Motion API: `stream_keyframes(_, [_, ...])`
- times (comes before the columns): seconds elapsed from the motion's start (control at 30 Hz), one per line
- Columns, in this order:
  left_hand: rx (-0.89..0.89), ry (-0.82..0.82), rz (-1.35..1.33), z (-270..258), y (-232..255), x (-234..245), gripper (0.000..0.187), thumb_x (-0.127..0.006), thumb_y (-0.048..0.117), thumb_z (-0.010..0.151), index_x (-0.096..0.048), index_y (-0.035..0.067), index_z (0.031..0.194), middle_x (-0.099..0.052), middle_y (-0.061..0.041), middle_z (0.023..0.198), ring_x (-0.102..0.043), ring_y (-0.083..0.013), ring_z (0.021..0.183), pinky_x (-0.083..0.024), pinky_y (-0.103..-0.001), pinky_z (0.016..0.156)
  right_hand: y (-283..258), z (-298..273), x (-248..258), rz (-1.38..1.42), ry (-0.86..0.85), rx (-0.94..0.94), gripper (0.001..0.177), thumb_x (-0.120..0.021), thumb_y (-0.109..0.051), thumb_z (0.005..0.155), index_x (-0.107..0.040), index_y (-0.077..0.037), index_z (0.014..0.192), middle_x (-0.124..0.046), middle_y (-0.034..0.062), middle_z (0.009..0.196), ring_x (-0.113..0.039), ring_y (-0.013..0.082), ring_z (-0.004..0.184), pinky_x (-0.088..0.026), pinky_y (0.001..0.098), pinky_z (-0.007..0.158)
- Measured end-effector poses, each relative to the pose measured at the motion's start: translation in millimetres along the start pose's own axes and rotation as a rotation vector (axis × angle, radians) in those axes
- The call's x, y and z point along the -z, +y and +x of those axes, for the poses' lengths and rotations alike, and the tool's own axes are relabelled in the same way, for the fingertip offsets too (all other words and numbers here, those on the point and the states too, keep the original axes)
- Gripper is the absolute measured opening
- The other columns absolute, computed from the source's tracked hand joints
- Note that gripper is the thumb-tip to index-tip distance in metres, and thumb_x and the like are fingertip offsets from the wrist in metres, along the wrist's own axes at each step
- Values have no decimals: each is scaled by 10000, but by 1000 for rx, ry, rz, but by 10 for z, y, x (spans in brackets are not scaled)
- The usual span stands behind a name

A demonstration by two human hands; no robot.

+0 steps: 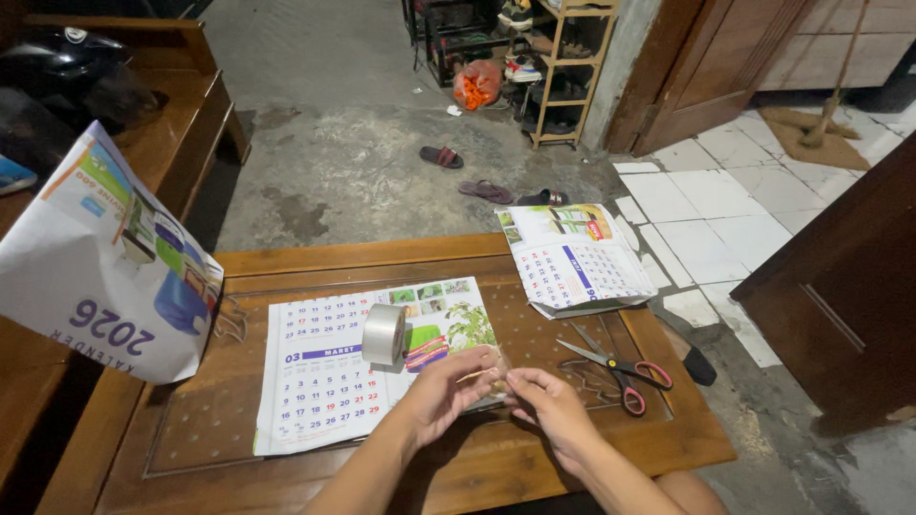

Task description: The person assembles a wall calendar by folding a printed sheet, applying clear tape to the edges, and securing the pages together. They use scissors to trim excess tape and smooth the folded sections to form a bound calendar.

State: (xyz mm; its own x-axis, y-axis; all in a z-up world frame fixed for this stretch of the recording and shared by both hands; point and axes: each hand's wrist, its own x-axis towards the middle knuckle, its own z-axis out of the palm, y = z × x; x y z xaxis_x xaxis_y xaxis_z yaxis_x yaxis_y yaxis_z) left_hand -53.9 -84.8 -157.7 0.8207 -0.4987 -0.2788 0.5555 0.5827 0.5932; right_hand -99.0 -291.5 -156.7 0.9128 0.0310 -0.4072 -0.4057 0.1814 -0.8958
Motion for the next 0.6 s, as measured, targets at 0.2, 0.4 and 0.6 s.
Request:
stream_keyframes(0.2, [60,15,106,99,-159,118,313,-654,137,975,-680,-38,1233,-719,-93,1096,-687,-156,977,-570,-282,940,60,-21,-18,17,6,-14,220,-671,-257,947,-723,-100,1093,-745,-3,968,-667,90,877,-524,268,798])
stream_keyframes(0.4, [189,94,-12,108,-277,239,214,-673,92,962,-676,-6,1152,-710,-81,1083,-696,-150,987,-586,-259,954,113,-30,21,26,9,-24,226,-664,-257,952,-720,-92,1095,-745,2,957,-677,100,877,-534,278,797])
stream_keyframes(0.6, [44,221,28,272,-382,149,216,-608,29,917,-725,-48,1081,-775,-109,1014,-737,-168,920,-609,-238,862,233,0,13,42,188,9,237,-671,-249,946,-752,-108,1118,-748,-14,958,-665,84,870,-478,255,756])
